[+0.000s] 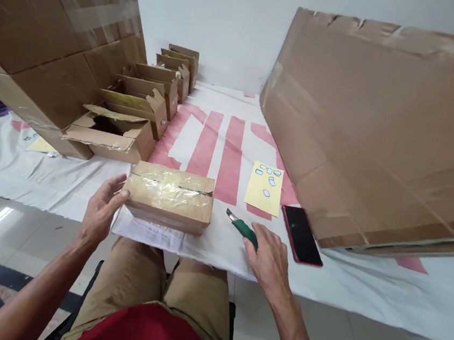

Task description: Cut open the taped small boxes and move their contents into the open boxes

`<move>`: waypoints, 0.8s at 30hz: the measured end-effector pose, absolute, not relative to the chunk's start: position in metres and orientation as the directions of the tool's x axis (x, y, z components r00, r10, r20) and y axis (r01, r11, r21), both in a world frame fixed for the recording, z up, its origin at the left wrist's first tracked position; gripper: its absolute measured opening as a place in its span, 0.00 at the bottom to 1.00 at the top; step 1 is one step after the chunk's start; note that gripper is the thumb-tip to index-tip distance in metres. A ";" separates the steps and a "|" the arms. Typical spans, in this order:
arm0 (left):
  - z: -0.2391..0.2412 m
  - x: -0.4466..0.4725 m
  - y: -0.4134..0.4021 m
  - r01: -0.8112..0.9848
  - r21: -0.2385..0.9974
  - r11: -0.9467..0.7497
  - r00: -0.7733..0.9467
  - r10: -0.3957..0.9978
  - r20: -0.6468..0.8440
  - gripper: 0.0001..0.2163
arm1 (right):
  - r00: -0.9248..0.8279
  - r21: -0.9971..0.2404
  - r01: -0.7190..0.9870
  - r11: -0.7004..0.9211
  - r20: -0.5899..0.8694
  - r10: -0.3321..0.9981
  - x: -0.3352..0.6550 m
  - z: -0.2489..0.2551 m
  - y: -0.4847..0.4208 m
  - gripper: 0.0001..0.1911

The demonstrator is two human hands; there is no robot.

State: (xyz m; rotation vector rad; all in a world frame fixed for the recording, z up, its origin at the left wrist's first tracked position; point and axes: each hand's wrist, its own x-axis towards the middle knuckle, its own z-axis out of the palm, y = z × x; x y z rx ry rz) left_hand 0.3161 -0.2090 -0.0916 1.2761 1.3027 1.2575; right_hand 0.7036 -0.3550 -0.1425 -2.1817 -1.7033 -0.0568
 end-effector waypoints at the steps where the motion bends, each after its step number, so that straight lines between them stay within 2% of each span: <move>1: -0.090 0.317 -0.203 0.086 0.993 -0.076 -0.069 0.994 0.082 0.32 | 0.264 -0.202 0.955 -0.217 0.247 0.932 0.709 -0.148 -0.358 0.22; 3: -0.087 0.321 -0.190 0.076 0.990 -0.121 -0.055 0.991 0.125 0.29 | 0.249 -0.138 0.965 -0.221 0.228 0.941 0.714 -0.159 -0.361 0.22; 5: -0.086 0.324 -0.177 0.057 0.989 -0.138 -0.020 0.990 0.139 0.29 | 0.229 -0.128 0.970 -0.205 0.213 0.950 0.714 -0.169 -0.358 0.22; 11: -0.094 0.329 -0.156 -0.027 0.996 -0.088 0.068 0.994 0.090 0.28 | 0.232 -0.151 0.968 -0.199 0.245 0.941 0.707 -0.177 -0.340 0.20; 14: -0.096 0.327 -0.155 -0.063 0.995 -0.080 0.061 0.995 0.084 0.29 | 0.264 -0.243 0.951 -0.193 0.309 0.914 0.691 -0.157 -0.336 0.19; 16: -0.098 0.320 -0.157 -0.088 0.993 -0.084 0.042 0.995 0.088 0.31 | 0.245 -0.380 0.920 -0.093 0.374 0.895 0.666 -0.137 -0.340 0.18; 19: -0.102 0.304 -0.160 -0.106 0.992 -0.073 -0.043 0.997 0.068 0.30 | 0.147 -0.560 0.817 0.138 0.433 0.889 0.608 -0.109 -0.350 0.17; 24: -0.102 0.275 -0.162 -0.107 0.993 -0.052 -0.153 0.988 0.035 0.28 | -0.047 -0.556 0.743 0.373 0.513 0.857 0.519 -0.092 -0.366 0.23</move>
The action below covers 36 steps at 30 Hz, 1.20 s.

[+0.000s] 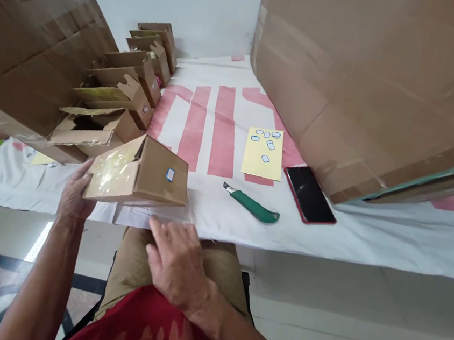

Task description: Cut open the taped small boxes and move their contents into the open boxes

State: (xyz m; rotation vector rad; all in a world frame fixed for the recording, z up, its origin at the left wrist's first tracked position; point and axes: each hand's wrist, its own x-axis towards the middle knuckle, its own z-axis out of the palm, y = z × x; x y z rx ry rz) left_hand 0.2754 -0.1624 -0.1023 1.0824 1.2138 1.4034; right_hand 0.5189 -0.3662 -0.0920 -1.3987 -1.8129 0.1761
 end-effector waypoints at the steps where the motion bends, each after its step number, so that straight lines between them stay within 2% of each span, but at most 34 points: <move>1: -0.101 0.273 -0.164 -0.103 0.994 -0.046 -0.153 0.988 0.029 0.29 | -0.055 -0.561 0.724 0.401 0.533 0.845 0.512 -0.093 -0.369 0.23; 5: -0.097 0.279 -0.169 -0.093 0.995 -0.044 -0.181 0.983 0.027 0.29 | 0.099 -0.666 0.636 0.390 0.572 0.814 0.535 -0.100 -0.369 0.14; 10: -0.094 0.300 -0.170 -0.076 0.996 -0.052 -0.175 0.984 0.038 0.29 | 0.336 -0.855 0.451 0.256 0.428 0.839 0.594 -0.118 -0.335 0.11; 13: -0.093 0.310 -0.169 -0.077 0.997 -0.028 -0.144 0.989 0.016 0.28 | 0.372 -0.909 0.339 0.240 0.364 0.854 0.605 -0.134 -0.312 0.11; 18: -0.088 0.320 -0.170 -0.060 0.998 -0.020 -0.124 0.992 0.012 0.27 | 0.348 -0.920 0.312 0.239 0.345 0.872 0.599 -0.149 -0.301 0.10; 28: -0.087 0.329 -0.171 -0.043 0.999 -0.020 -0.128 0.992 0.014 0.26 | 0.420 -0.898 0.395 0.193 0.364 0.832 0.595 -0.161 -0.297 0.11; 36: -0.084 0.330 -0.173 -0.042 0.999 0.015 -0.141 0.990 -0.021 0.26 | 0.490 -0.902 0.413 0.125 0.336 0.805 0.618 -0.155 -0.298 0.07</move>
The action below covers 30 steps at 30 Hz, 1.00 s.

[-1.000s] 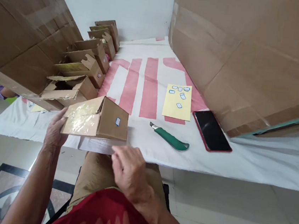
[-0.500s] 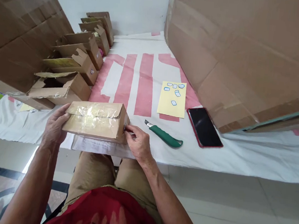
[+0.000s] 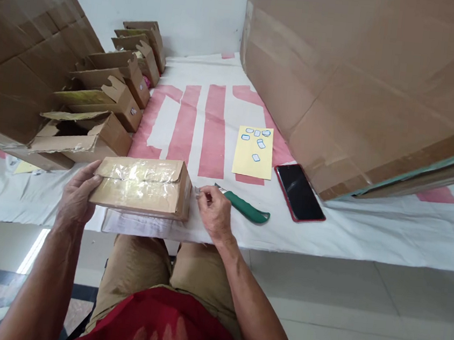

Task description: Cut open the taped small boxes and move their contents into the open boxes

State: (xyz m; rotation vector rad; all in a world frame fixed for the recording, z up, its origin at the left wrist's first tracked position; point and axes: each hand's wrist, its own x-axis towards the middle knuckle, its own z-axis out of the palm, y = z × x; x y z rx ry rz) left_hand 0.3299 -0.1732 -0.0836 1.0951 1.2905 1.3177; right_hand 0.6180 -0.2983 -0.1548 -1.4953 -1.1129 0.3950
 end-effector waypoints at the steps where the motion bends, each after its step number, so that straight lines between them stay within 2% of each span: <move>1: -0.083 0.330 -0.174 -0.034 0.999 0.018 -0.139 0.990 -0.023 0.26 | 0.516 -0.904 0.415 0.107 0.331 0.790 0.630 -0.151 -0.301 0.07; 4: -0.084 0.331 -0.176 -0.039 0.999 0.027 -0.135 0.990 -0.032 0.26 | 0.570 -0.847 0.531 0.001 0.358 0.739 0.677 -0.135 -0.309 0.08; 8: -0.086 0.331 -0.178 -0.064 0.996 0.059 -0.145 0.987 -0.068 0.27 | 0.497 -0.473 0.837 -0.276 0.443 0.746 0.739 -0.116 -0.293 0.10; 10: -0.088 0.331 -0.178 -0.062 0.995 0.072 -0.151 0.985 -0.081 0.28 | 0.458 -0.370 0.876 -0.310 0.433 0.776 0.759 -0.114 -0.271 0.10; 13: -0.090 0.330 -0.179 -0.039 0.996 0.074 -0.145 0.986 -0.079 0.28 | 0.398 -0.292 0.909 -0.297 0.398 0.827 0.779 -0.118 -0.236 0.09; 17: -0.094 0.328 -0.180 0.008 0.999 0.049 -0.114 0.992 -0.048 0.26 | 0.352 -0.228 0.932 -0.283 0.368 0.861 0.798 -0.129 -0.203 0.10; 19: -0.096 0.327 -0.179 0.020 0.999 0.050 -0.105 0.993 -0.048 0.26 | 0.336 -0.215 0.937 -0.274 0.352 0.873 0.805 -0.136 -0.193 0.14; 25: -0.100 0.327 -0.179 -0.028 0.996 0.088 -0.118 0.989 -0.091 0.26 | 0.265 -0.190 0.957 -0.219 0.261 0.928 0.813 -0.155 -0.175 0.16; 30: -0.098 0.332 -0.182 -0.038 0.997 0.070 -0.148 0.986 -0.075 0.27 | 0.233 -0.219 0.959 -0.179 0.255 0.938 0.810 -0.135 -0.183 0.14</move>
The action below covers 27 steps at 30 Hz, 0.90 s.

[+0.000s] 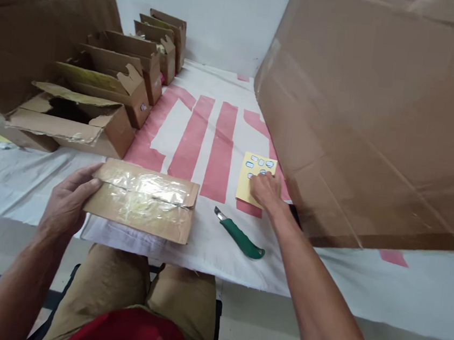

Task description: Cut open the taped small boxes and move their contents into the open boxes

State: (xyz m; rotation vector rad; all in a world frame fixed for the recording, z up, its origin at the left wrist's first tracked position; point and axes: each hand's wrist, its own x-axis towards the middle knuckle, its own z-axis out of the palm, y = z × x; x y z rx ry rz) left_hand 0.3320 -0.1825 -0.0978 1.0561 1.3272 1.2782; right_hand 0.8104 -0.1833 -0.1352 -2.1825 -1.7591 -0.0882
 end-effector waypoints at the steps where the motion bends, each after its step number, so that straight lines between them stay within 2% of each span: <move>1: -0.098 0.332 -0.184 -0.042 0.997 0.063 -0.149 0.987 -0.068 0.26 | 0.234 -0.228 0.958 -0.175 0.269 0.934 0.808 -0.128 -0.189 0.16; 3: -0.099 0.330 -0.189 -0.059 0.998 0.013 -0.153 0.988 -0.022 0.24 | 0.241 -0.244 0.955 -0.168 0.306 0.921 0.798 -0.114 -0.204 0.16; 5: -0.099 0.326 -0.196 -0.061 0.996 -0.066 -0.165 0.985 0.055 0.23 | 0.239 -0.259 0.954 -0.153 0.342 0.909 0.779 -0.104 -0.227 0.11; 7: -0.100 0.320 -0.207 -0.009 0.993 -0.114 -0.169 0.979 0.111 0.21 | 0.235 -0.348 0.931 -0.108 0.349 0.907 0.751 -0.099 -0.253 0.09; 8: -0.100 0.318 -0.213 0.038 0.992 -0.119 -0.162 0.979 0.123 0.20 | 0.246 -0.443 0.893 -0.079 0.332 0.911 0.734 -0.098 -0.267 0.10; 11: -0.101 0.320 -0.235 0.203 0.968 -0.149 -0.153 0.971 0.182 0.17 | 0.309 -0.784 0.618 -0.059 0.174 0.935 0.677 -0.105 -0.300 0.16; 14: -0.101 0.335 -0.261 0.311 0.911 -0.271 -0.177 0.925 0.336 0.15 | 0.370 -0.975 0.221 -0.026 0.059 0.927 0.626 -0.115 -0.317 0.27; 16: -0.098 0.351 -0.281 0.360 0.843 -0.401 -0.156 0.865 0.478 0.20 | 0.454 -0.999 0.028 0.029 0.038 0.890 0.603 -0.120 -0.323 0.31; 17: -0.095 0.359 -0.290 0.380 0.796 -0.472 -0.119 0.828 0.548 0.23 | 0.493 -0.999 -0.016 0.051 0.036 0.869 0.596 -0.121 -0.326 0.32; 20: -0.084 0.378 -0.316 0.373 0.654 -0.658 0.047 0.717 0.695 0.31 | 0.549 -0.998 -0.013 0.062 0.045 0.834 0.592 -0.121 -0.336 0.31; 23: -0.075 0.386 -0.330 0.312 0.617 -0.723 0.122 0.674 0.728 0.33 | 0.556 -1.000 -0.017 0.015 0.002 0.831 0.597 -0.117 -0.344 0.32; 27: -0.079 0.375 -0.320 0.266 0.686 -0.677 0.088 0.726 0.682 0.31 | 0.572 -0.998 -0.048 0.049 0.012 0.820 0.586 -0.113 -0.335 0.33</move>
